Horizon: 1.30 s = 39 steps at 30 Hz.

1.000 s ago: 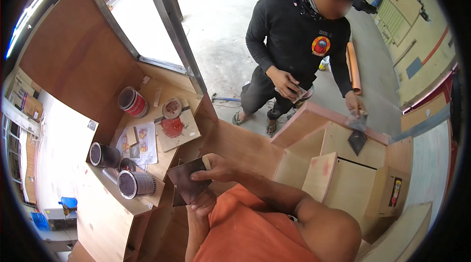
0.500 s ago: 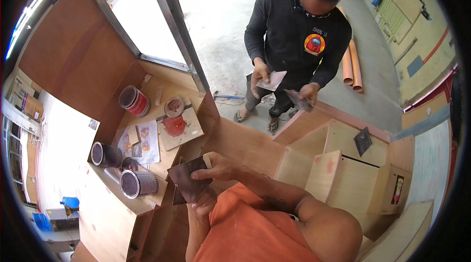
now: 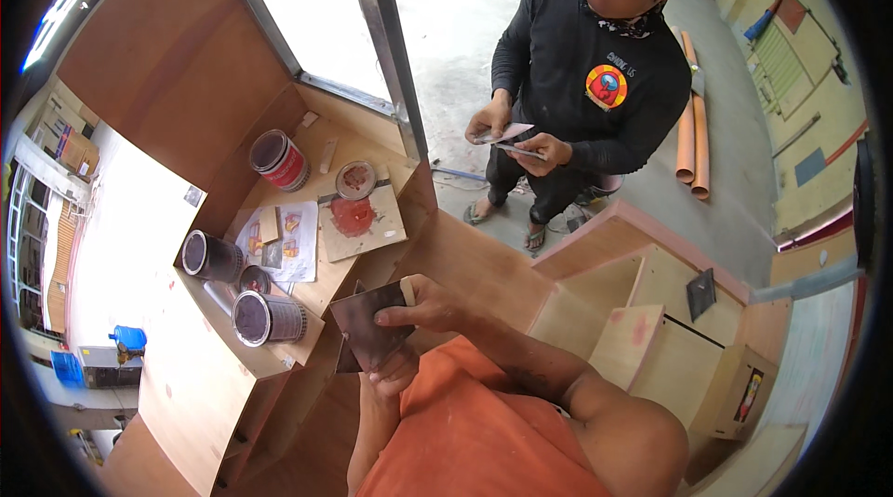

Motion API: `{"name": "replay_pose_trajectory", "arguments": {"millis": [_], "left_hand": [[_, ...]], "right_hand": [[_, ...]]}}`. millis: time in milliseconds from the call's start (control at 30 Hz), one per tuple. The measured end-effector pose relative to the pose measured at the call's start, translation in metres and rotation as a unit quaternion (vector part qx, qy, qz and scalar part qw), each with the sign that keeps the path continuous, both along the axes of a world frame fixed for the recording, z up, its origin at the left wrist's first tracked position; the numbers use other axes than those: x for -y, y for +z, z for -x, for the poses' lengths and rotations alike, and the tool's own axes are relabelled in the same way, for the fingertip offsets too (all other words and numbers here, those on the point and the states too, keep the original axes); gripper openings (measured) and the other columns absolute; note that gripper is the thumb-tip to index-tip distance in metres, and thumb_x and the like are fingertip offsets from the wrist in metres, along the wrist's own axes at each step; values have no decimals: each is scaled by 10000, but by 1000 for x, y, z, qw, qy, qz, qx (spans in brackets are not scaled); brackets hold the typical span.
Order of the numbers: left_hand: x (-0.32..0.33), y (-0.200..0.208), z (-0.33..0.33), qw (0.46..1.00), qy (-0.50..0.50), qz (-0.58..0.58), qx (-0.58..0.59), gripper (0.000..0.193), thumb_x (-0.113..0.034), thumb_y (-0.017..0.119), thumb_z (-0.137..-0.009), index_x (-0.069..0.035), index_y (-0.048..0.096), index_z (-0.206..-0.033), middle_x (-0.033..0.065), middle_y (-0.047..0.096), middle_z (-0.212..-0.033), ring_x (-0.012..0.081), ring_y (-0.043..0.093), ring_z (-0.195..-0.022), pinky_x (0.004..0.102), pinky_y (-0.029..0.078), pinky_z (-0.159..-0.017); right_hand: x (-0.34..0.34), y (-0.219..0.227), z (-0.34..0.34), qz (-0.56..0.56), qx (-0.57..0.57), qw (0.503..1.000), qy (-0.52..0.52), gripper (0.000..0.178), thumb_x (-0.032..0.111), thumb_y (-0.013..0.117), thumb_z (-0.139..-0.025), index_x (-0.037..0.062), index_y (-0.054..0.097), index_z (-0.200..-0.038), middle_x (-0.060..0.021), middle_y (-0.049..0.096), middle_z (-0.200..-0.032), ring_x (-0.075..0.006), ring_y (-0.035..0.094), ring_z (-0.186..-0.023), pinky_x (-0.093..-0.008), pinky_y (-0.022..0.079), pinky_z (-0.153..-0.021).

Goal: The person mixes putty between two metal scrapers, applies and smooths the putty onto the wooden frame edges using a scraper, and rubs the scrapers together to scrape and mix the putty.

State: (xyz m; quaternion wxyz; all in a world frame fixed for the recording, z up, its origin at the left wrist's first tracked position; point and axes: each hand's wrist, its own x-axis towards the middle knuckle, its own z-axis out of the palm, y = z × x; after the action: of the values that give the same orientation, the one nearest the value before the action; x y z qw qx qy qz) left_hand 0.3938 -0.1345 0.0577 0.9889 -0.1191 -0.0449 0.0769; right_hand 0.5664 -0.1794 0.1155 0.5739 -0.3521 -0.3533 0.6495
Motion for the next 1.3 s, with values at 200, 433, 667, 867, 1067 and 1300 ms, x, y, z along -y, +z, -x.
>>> {"name": "replay_pose_trajectory", "arguments": {"millis": [200, 433, 667, 867, 1067, 1300], "left_hand": [[-1, 1, 3, 1000, 10, -3, -1, 263, -209, 452, -987, 14, 570, -914, 20, 493, -493, 64, 415, -322, 176, 317, -304], [2, 2, 8, 1000, 18, 0, -3, 271, -223, 454, -989, 13, 570, -919, 18, 489, -489, 63, 410, -320, 176, 313, -303], [4, 3, 16, 1000, 26, 2, -5, 280, -237, 456, -990, 11, 569, -924, 16, 485, -486, 63, 404, -317, 177, 309, -301], [5, 3, 17, 999, 39, 6, -3, 288, -249, 458, -991, 10, 569, -928, 15, 481, -482, 63, 400, -315, 177, 305, -300], [3, 4, 16, 998, 56, 16, -3, 296, -261, 460, -993, 8, 569, -932, 13, 478, -479, 62, 395, -313, 177, 302, -298], [9, 2, 29, 998, 69, 11, 5, 298, -264, 462, -991, 7, 569, -929, 16, 479, -483, 64, 396, -314, 178, 300, -300]], "right_hand": [[-2, 1, 0, 11, 24, 1000, 0, 266, 216, 722, -890, 9, 656, -1045, 11, 674, -960, -63, 585, -866, -244, 493, -745], [-6, -11, 1, 2, 6, 1000, -11, 255, 227, 722, -890, 18, 663, -1025, 30, 664, -922, -48, 568, -827, -230, 474, -692], [-8, -10, 1, -6, -4, 1000, 1, 261, 221, 724, -889, 16, 669, -1041, 19, 674, -956, -54, 581, -860, -234, 482, -723], [-8, -8, 8, -12, -19, 1000, -8, 235, 203, 717, -892, 23, 677, -1037, 25, 675, -943, -52, 585, -853, -234, 481, -731], [-11, -13, 15, -6, -23, 1000, -1, 219, 179, 714, -891, 20, 680, -1038, 15, 688, -954, -62, 597, -869, -243, 485, -756], [-15, -15, 23, -3, -28, 999, 36, 230, 178, 709, -895, 12, 678, -1050, 8, 689, -969, -70, 600, -881, -249, 487, -768]]}}
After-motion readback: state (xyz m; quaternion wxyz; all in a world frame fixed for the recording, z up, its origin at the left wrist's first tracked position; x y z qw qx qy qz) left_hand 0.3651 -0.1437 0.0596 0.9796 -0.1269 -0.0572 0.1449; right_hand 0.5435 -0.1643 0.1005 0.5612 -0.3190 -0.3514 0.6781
